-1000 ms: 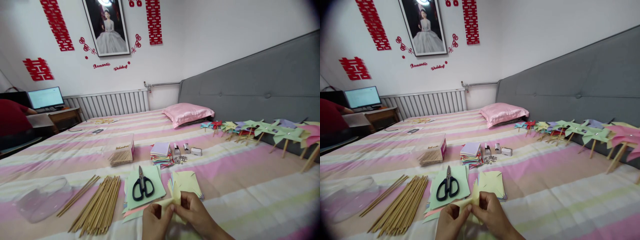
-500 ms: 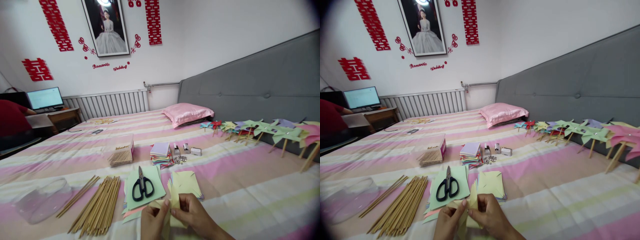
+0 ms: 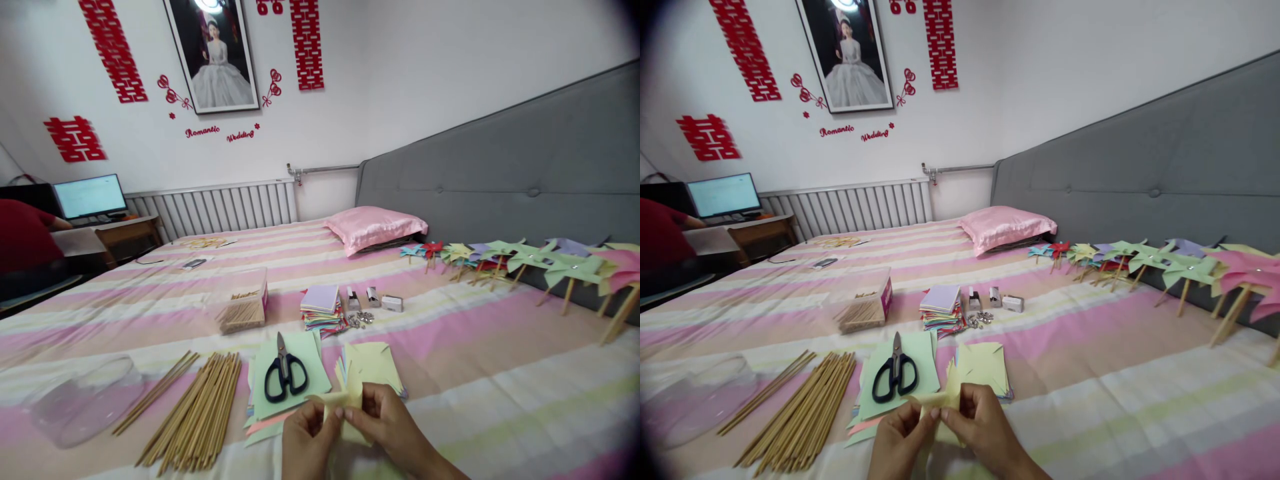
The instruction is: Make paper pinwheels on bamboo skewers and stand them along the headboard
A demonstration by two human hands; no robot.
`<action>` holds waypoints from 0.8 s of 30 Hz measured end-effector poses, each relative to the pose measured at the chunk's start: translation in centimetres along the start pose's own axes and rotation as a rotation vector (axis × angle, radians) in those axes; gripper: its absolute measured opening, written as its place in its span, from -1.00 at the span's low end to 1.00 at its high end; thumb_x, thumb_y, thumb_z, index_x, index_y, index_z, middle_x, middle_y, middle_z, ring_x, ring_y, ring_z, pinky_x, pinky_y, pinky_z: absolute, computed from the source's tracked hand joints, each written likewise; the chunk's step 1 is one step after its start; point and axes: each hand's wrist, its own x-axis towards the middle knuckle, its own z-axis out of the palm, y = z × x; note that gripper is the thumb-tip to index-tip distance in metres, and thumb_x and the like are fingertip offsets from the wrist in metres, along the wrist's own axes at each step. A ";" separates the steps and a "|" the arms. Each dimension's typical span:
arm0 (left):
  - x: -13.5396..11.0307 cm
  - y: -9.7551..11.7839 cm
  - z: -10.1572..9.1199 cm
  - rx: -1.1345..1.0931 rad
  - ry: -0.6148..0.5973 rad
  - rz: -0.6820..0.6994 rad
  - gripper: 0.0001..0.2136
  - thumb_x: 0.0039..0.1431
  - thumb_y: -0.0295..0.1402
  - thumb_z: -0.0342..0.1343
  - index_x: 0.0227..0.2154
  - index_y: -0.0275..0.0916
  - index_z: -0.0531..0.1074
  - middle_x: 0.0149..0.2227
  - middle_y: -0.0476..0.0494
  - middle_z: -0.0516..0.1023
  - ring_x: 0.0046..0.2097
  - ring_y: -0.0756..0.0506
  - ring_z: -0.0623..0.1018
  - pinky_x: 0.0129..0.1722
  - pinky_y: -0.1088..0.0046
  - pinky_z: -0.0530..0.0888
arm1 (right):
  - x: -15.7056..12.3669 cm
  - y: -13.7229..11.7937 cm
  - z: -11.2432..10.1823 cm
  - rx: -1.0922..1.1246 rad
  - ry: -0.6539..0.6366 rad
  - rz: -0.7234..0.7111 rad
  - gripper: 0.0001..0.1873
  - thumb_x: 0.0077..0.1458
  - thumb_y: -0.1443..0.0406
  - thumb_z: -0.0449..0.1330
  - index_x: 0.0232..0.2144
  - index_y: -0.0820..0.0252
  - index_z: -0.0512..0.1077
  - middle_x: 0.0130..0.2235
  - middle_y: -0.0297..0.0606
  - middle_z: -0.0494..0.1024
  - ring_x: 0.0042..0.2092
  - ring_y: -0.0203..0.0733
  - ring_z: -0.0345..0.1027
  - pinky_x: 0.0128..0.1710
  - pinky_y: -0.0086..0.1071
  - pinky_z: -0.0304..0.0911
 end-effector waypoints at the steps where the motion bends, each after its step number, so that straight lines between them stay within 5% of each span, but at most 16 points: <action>1: -0.1 0.2 0.1 -0.002 -0.005 0.002 -0.75 -0.32 -0.27 0.32 -0.74 -0.32 0.39 -0.73 0.05 0.34 -0.62 0.08 0.24 -0.61 0.59 0.13 | 0.0 -0.1 0.0 -0.040 0.005 -0.014 -0.68 -0.14 0.14 0.25 -0.46 0.34 0.46 -0.50 -0.25 0.51 -0.40 -0.18 0.35 -0.43 -0.44 0.21; 10: 0.1 0.5 -0.4 0.121 -0.096 -0.008 -0.69 -0.28 -0.22 0.29 -0.77 -0.31 0.32 -0.75 0.13 0.21 -0.63 0.10 0.19 -0.63 0.61 0.11 | -0.2 0.0 -0.2 -0.059 0.004 -0.073 -0.73 -0.09 0.18 0.21 -0.46 0.33 0.45 -0.47 -0.24 0.51 -0.40 -0.21 0.34 -0.43 -0.45 0.19; 14: 0.3 1.6 -1.1 0.073 -0.137 0.030 -0.68 -0.33 -0.18 0.30 -0.52 -0.31 0.48 -0.58 -0.06 0.47 -0.47 -0.06 0.44 -0.48 0.52 0.33 | 0.2 0.0 -0.4 0.125 0.039 0.003 -0.69 -0.20 0.16 0.29 -0.46 0.32 0.45 -0.51 -0.27 0.52 -0.44 -0.23 0.36 -0.45 -0.45 0.21; 20: 1.6 5.7 -5.9 0.453 0.305 0.173 -0.61 -0.10 -0.05 0.08 -0.35 -0.28 0.48 -0.39 -0.19 0.57 -0.32 -0.19 0.51 -0.29 0.36 0.38 | 0.5 -1.0 -1.1 0.342 0.153 0.103 -0.63 -0.29 0.16 0.34 -0.40 0.29 0.47 -0.50 -0.27 0.54 -0.45 -0.22 0.39 -0.46 -0.44 0.26; 22: 2.1 6.8 -8.1 0.872 0.512 0.077 -0.66 -0.09 -0.10 0.07 -0.33 -0.22 0.47 -0.37 -0.20 0.57 -0.24 -0.27 0.50 -0.25 0.28 0.35 | 0.4 -1.1 -1.3 0.357 0.145 0.094 -0.63 -0.29 0.16 0.34 -0.41 0.30 0.47 -0.51 -0.27 0.54 -0.47 -0.22 0.39 -0.47 -0.43 0.26; 24: 2.5 7.4 -9.9 1.229 0.585 -0.095 -0.67 -0.03 -0.11 -0.04 -0.31 -0.17 0.46 -0.31 -0.25 0.56 -0.23 -0.35 0.49 -0.32 0.21 0.33 | 0.3 -1.1 -1.3 0.358 0.133 0.091 -0.64 -0.28 0.16 0.34 -0.41 0.30 0.47 -0.50 -0.27 0.54 -0.46 -0.22 0.39 -0.46 -0.43 0.26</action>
